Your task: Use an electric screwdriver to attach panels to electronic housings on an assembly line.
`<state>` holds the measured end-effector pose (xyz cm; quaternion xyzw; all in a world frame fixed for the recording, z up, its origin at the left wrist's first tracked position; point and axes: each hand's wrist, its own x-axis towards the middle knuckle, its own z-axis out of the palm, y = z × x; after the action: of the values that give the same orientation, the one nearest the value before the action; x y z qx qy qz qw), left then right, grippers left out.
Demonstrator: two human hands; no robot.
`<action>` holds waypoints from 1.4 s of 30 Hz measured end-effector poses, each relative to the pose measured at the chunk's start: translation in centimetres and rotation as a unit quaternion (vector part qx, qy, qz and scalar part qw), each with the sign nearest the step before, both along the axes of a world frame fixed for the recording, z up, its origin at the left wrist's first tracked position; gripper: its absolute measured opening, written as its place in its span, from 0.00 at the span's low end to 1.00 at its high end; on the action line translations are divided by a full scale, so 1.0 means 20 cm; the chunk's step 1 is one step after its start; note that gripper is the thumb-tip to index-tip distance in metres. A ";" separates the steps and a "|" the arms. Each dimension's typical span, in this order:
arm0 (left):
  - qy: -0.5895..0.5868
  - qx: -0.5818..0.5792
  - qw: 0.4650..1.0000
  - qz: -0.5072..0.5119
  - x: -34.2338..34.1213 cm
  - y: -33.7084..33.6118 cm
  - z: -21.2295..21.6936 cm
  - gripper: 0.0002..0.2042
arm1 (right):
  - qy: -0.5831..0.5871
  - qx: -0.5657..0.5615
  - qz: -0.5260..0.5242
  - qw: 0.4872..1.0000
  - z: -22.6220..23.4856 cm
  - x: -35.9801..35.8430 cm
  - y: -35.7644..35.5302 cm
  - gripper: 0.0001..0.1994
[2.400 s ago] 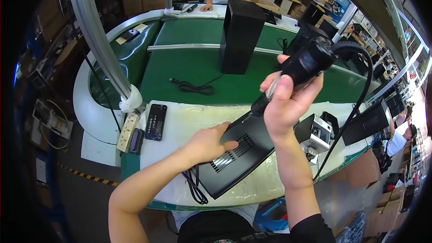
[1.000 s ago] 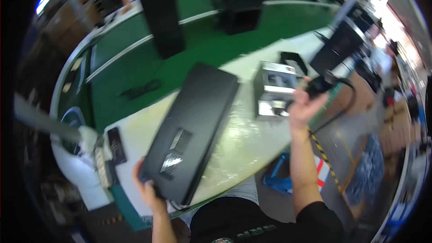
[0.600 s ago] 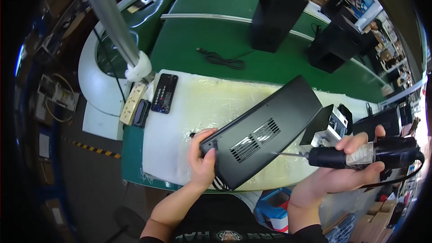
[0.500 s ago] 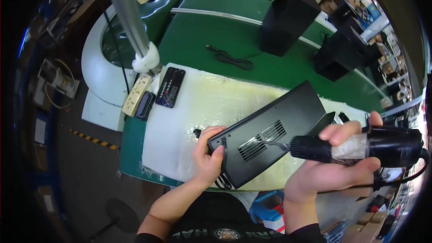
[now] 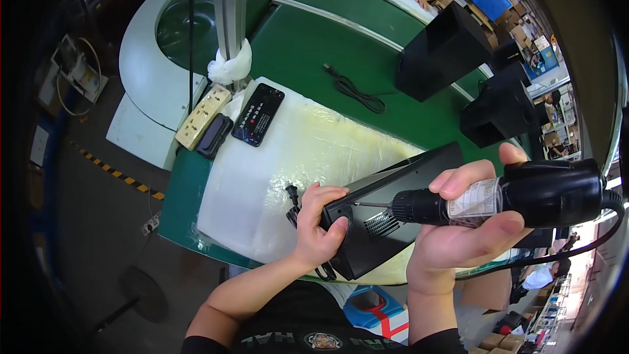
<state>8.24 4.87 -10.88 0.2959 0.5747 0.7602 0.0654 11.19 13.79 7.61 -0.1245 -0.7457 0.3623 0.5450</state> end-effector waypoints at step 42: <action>-0.049 -0.043 0.998 0.018 0.06 0.03 0.04 0.25 | 0.156 0.128 -0.429 0.881 -0.55 1.46 0.81 0.29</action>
<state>9.41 5.49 -10.16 0.2452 0.6079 0.7495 0.0925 40.31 29.90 -3.46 -0.3033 -0.5647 0.0098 0.7675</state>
